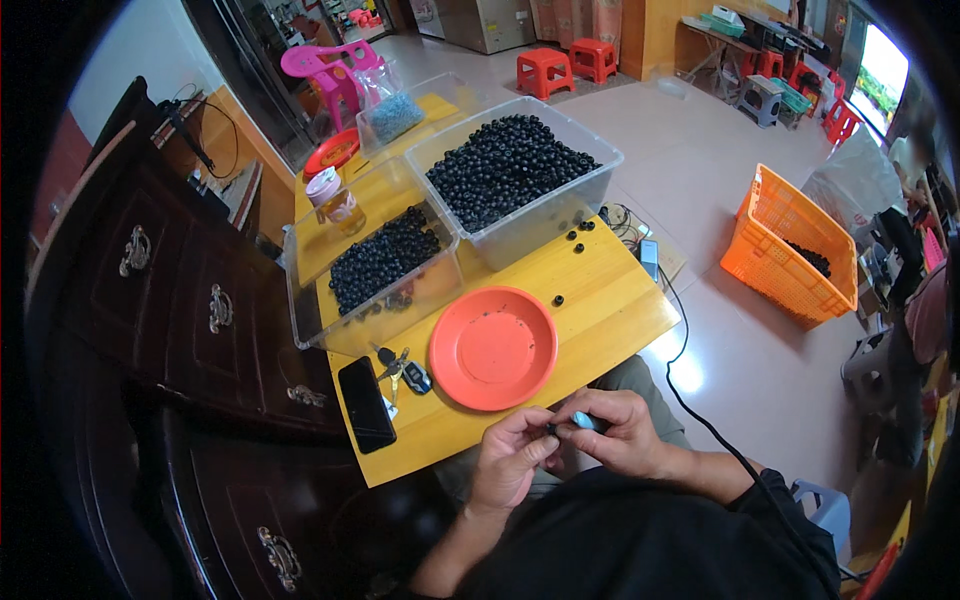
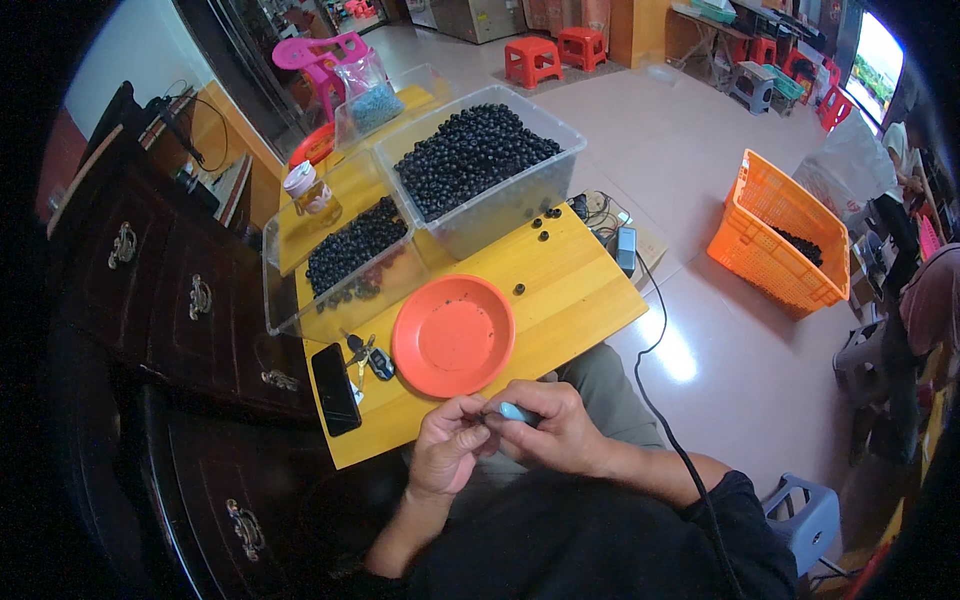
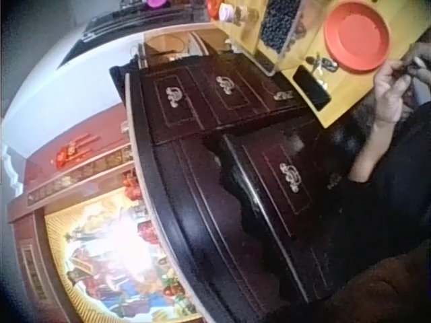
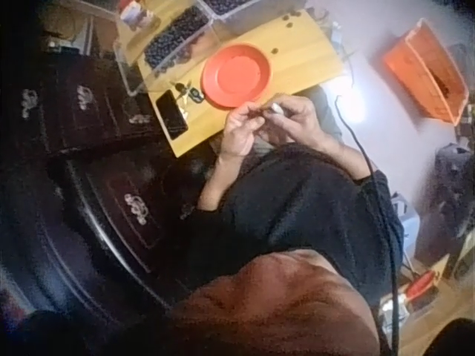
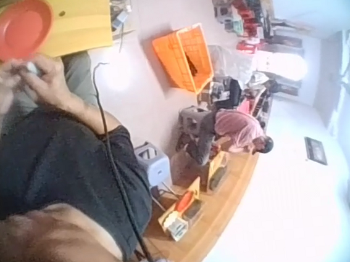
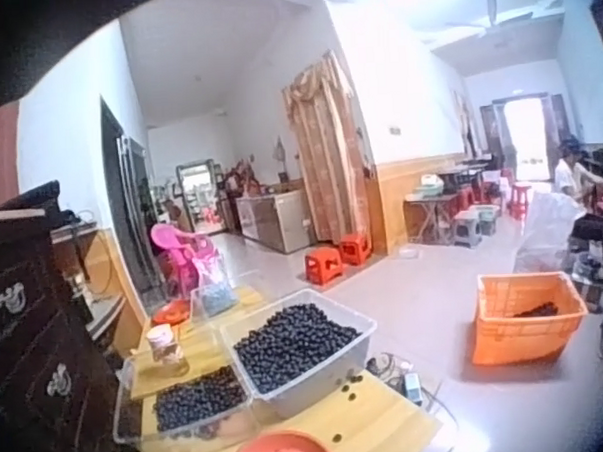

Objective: The person takes black spherical objects from a container and trims them individually using a small blade.

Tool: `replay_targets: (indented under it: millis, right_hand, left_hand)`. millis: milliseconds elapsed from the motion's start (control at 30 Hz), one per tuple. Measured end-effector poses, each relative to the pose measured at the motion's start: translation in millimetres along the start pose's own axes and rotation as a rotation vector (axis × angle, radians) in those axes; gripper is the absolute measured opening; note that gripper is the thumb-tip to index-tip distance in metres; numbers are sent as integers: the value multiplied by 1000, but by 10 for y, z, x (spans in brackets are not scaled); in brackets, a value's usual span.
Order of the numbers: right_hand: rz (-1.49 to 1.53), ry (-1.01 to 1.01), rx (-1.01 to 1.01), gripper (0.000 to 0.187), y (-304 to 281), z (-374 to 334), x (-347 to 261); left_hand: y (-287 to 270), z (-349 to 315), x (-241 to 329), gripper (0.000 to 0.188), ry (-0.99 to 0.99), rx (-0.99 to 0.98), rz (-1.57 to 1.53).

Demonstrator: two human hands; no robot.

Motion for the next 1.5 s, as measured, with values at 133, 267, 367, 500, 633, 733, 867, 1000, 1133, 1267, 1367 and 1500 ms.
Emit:
replay_targets:
  millis: [133, 267, 367, 500, 633, 733, 867, 1000, 1133, 1267, 1367, 1500]
  right_hand:
    - [-95, 151, -234, 16, 54, -39, 75]
    - [5, 158, -210, 19, 83, -1, 6]
    - [-192, -88, -193, 30, 156, 7, -178]
    - [-100, 7, -213, 27, 175, 28, -131]
    - [-86, 29, -250, 28, 204, 16, -87]
    - [-22, 211, -174, 28, 167, 11, -55]
    - [-100, 321, -168, 25, 129, -58, -61]
    - [-89, 172, -255, 27, 222, -121, -147]
    - [-170, 71, -251, 33, 249, -133, -225]
    - [-187, 65, -263, 34, 237, -169, -180]
    - [-182, 55, -256, 33, 218, -186, -164]
    - [-154, 73, -273, 33, 213, -191, -178]
  left_hand:
    - [-45, -52, -16, 19, -38, -68, 94]
    - [-44, -99, -74, 18, -103, 53, -133]
    - [12, -141, -93, 18, -120, 169, -246]
    - [-85, -164, -114, 21, -130, 52, -237]
    - [-61, -190, -66, 21, -140, -35, -212]
    - [-120, -216, -77, 20, -98, 7, -205]
    - [-83, -206, 4, 19, -12, -15, -146]
    - [-61, -203, 66, 19, 48, -17, -96]
    - [-95, -216, 66, 27, 64, -1, 6]
    - [-75, -221, 119, 27, 140, -7, 141]
    - [-83, -228, 136, 23, 172, -40, 200]
    - [-88, -228, 126, 17, 188, -76, 241]
Point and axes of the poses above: each hand's wrist, its own z-axis towards the middle knuckle, its own y-axis out of the palm, x = y × z, the point moved 7 cm from there along z, towards the middle knuckle, and after that the axes turned 8 degrees about y, right-handed, at the moved point
